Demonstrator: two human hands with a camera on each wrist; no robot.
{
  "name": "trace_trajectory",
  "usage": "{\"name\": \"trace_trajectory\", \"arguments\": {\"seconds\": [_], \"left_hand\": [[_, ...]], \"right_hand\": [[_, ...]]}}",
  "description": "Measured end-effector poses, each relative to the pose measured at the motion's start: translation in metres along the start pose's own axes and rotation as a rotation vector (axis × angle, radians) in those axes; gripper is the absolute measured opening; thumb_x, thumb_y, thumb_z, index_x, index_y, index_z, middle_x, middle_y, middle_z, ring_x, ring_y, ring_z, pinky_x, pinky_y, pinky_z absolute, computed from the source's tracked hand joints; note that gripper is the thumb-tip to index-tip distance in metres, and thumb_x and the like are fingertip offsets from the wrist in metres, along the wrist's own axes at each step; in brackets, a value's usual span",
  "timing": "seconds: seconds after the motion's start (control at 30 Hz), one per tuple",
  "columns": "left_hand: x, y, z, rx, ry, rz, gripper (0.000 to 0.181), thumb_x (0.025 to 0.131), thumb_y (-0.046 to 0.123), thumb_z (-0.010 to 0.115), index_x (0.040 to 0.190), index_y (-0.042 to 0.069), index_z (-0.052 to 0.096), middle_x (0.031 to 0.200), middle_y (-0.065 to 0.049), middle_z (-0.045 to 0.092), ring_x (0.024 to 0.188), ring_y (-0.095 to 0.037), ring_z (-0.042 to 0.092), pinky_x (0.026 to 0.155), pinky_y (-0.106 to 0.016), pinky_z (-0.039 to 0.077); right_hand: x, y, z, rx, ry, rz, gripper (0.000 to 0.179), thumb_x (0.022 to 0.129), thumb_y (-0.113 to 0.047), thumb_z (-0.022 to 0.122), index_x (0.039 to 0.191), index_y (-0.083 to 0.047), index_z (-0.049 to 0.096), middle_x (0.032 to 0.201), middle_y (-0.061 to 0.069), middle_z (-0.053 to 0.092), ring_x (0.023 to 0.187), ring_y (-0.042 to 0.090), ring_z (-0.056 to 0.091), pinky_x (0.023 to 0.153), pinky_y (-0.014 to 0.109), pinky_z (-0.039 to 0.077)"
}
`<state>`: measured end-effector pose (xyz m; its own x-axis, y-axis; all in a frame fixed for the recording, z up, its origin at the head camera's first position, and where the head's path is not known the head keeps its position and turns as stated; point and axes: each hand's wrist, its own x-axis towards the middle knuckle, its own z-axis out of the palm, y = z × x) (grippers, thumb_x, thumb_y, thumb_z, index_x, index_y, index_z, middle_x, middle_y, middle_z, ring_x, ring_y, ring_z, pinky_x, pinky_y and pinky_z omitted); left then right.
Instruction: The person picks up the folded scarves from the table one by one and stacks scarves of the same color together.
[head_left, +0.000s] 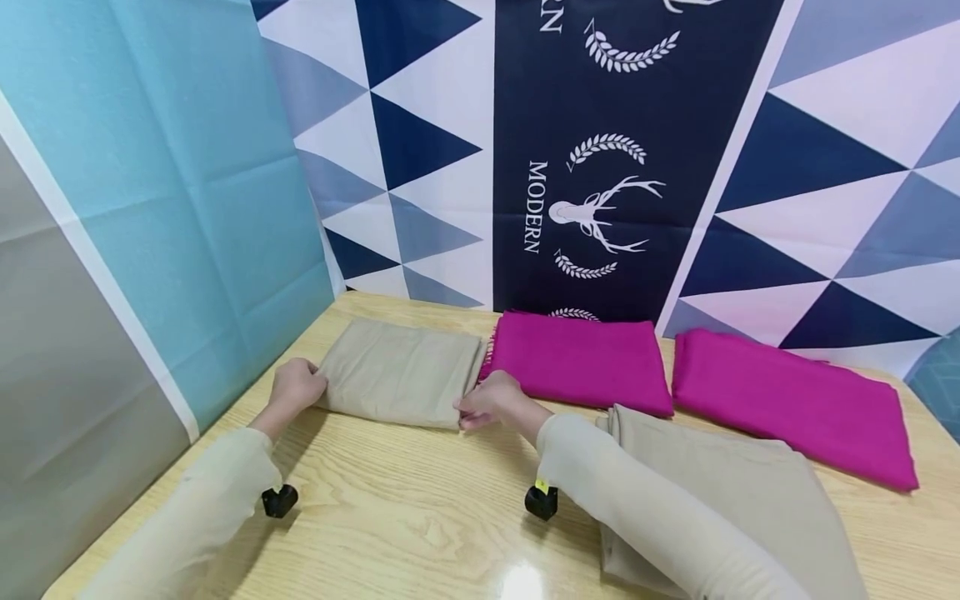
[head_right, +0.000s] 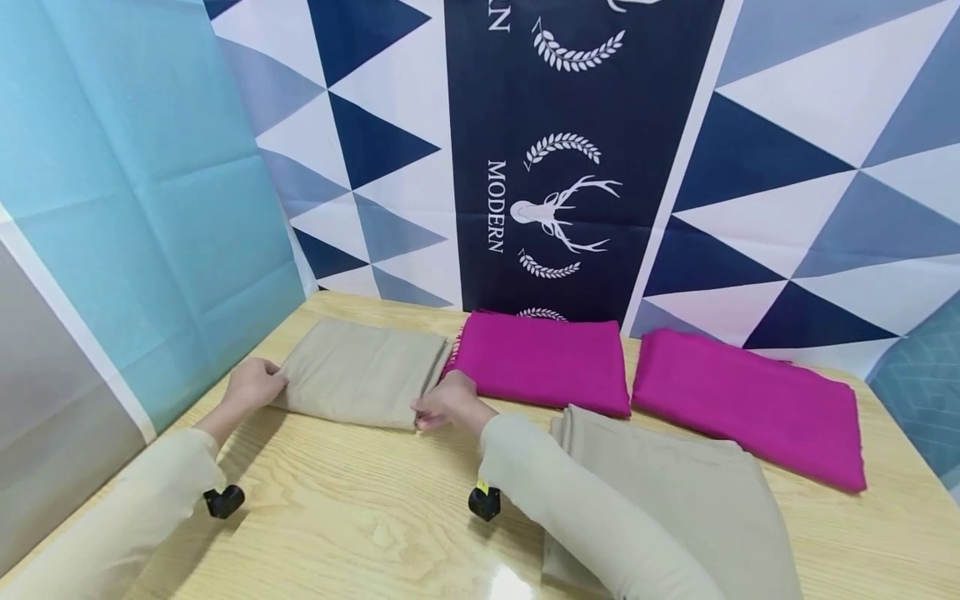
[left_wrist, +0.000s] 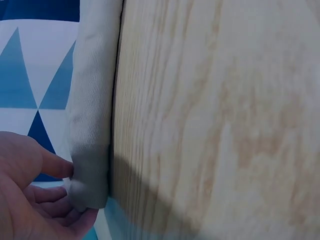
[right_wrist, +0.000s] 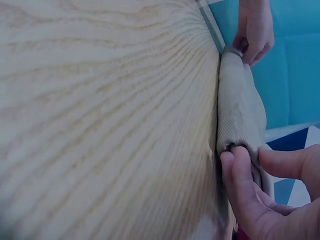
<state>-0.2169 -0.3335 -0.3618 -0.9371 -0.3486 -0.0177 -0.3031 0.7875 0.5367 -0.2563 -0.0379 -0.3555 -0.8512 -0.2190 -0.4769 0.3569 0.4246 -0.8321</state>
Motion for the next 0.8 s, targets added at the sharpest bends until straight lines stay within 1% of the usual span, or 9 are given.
{"name": "trace_trajectory", "arguments": {"seconds": [0.13,0.27,0.4,0.43,0.47,0.57,0.67,0.73,0.8], "left_hand": [[0.009,0.000,0.000,-0.018,-0.010,-0.026,0.021,0.083,0.011,0.050,0.062,0.008,0.052,0.058,-0.001,0.046,0.060,-0.018,0.044,0.052,-0.025,0.037],[0.017,0.000,-0.001,-0.054,-0.047,-0.063,0.026,0.087,0.017,0.052,0.063,0.006,0.054,0.059,0.000,0.047,0.061,-0.018,0.044,0.055,-0.025,0.038],[0.023,0.001,-0.003,-0.071,-0.082,-0.075,0.030,0.089,0.020,0.054,0.081,-0.007,0.064,0.075,-0.012,0.059,0.072,-0.023,0.053,0.064,-0.031,0.047],[0.026,0.001,-0.003,-0.067,-0.088,-0.075,0.031,0.089,0.021,0.054,0.086,-0.008,0.064,0.080,-0.015,0.061,0.075,-0.024,0.055,0.066,-0.031,0.048],[0.028,0.000,-0.004,-0.065,-0.093,-0.074,0.032,0.089,0.021,0.055,0.087,-0.008,0.064,0.081,-0.015,0.061,0.075,-0.024,0.055,0.066,-0.031,0.048],[0.035,0.001,-0.005,-0.073,-0.115,-0.095,0.031,0.089,0.023,0.056,0.085,-0.007,0.061,0.079,-0.014,0.057,0.074,-0.022,0.052,0.062,-0.028,0.046],[0.041,0.002,-0.006,-0.105,-0.137,-0.114,0.031,0.089,0.024,0.057,0.089,-0.007,0.056,0.083,-0.012,0.052,0.076,-0.023,0.050,0.061,-0.025,0.043],[0.043,0.003,-0.007,-0.126,-0.159,-0.120,0.034,0.089,0.024,0.056,0.097,-0.010,0.053,0.089,-0.016,0.051,0.081,-0.024,0.050,0.064,-0.025,0.043],[0.047,0.002,-0.008,-0.150,-0.188,-0.131,0.031,0.089,0.023,0.056,0.093,-0.007,0.049,0.086,-0.014,0.047,0.078,-0.022,0.048,0.063,-0.025,0.042]], "right_hand": [[0.004,-0.002,-0.005,-0.003,-0.023,0.006,0.030,0.086,-0.007,0.070,0.108,0.010,0.060,0.088,0.021,0.073,0.059,0.014,0.068,0.068,0.030,0.060],[0.006,-0.004,-0.009,0.020,-0.024,0.007,0.036,0.089,-0.009,0.067,0.117,0.012,0.055,0.107,0.028,0.068,0.067,0.018,0.070,0.075,0.033,0.060],[0.008,-0.005,-0.010,0.101,0.006,0.005,0.038,0.089,-0.006,0.065,0.118,0.015,0.052,0.114,0.032,0.064,0.080,0.026,0.071,0.082,0.036,0.059],[0.009,-0.006,-0.010,0.122,0.016,0.001,0.039,0.089,-0.005,0.065,0.120,0.015,0.050,0.115,0.032,0.063,0.085,0.030,0.071,0.083,0.037,0.059],[0.009,-0.006,-0.010,0.134,0.032,-0.002,0.041,0.089,-0.005,0.065,0.121,0.015,0.049,0.116,0.032,0.063,0.090,0.031,0.071,0.084,0.036,0.059],[0.011,-0.008,-0.010,0.181,0.044,-0.004,0.046,0.090,-0.004,0.064,0.127,0.016,0.045,0.120,0.032,0.060,0.105,0.037,0.067,0.088,0.037,0.057],[0.012,-0.012,-0.011,0.235,0.029,0.008,0.049,0.091,-0.004,0.062,0.131,0.014,0.041,0.126,0.033,0.055,0.115,0.040,0.061,0.096,0.040,0.054],[0.012,-0.014,-0.011,0.283,0.006,0.023,0.049,0.092,-0.004,0.060,0.133,0.014,0.040,0.130,0.034,0.051,0.121,0.043,0.056,0.101,0.043,0.050],[0.014,-0.016,-0.012,0.303,-0.008,0.041,0.047,0.093,-0.005,0.059,0.133,0.012,0.041,0.133,0.035,0.048,0.124,0.043,0.053,0.103,0.043,0.048]]}}
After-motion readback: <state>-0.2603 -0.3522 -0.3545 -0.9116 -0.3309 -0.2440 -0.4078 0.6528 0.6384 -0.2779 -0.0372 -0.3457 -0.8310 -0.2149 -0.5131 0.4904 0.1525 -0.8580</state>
